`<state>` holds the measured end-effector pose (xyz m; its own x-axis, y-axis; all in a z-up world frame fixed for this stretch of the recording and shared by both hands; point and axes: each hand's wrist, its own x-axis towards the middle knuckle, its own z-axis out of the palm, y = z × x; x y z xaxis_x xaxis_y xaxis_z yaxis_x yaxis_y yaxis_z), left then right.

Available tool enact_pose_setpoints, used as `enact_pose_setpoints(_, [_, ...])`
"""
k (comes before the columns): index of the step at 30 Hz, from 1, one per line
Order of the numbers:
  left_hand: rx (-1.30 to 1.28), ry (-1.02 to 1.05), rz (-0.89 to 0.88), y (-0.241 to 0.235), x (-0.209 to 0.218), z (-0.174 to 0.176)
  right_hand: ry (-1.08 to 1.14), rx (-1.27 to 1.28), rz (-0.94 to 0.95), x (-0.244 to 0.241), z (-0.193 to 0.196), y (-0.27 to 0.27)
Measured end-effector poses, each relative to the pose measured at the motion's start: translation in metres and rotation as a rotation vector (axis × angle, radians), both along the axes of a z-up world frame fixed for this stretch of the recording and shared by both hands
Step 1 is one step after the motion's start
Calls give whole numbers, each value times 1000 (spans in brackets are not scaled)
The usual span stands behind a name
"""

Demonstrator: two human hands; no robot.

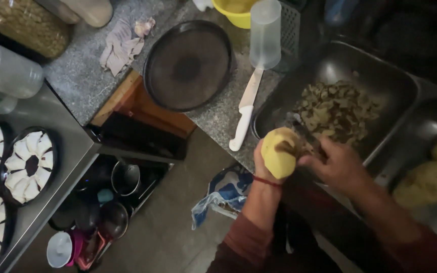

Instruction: The recorder is peeling large potatoes over a sink using a knife.

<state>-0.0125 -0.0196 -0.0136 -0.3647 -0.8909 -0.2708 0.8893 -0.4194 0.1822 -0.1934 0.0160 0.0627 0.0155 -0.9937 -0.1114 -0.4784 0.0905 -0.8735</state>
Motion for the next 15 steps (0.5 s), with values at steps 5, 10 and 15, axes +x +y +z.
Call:
enact_pose_setpoints(5, [-19,-7,-79,11,-2,-52,447,-283,156,11,42,-2])
enact_pose_setpoints(10, [21,-80,-113,11,-2,-32,468,-316,192,15,32,1])
enact_pose_setpoints(15, [61,-110,-89,11,-6,-14,487,-332,172,21,26,6])
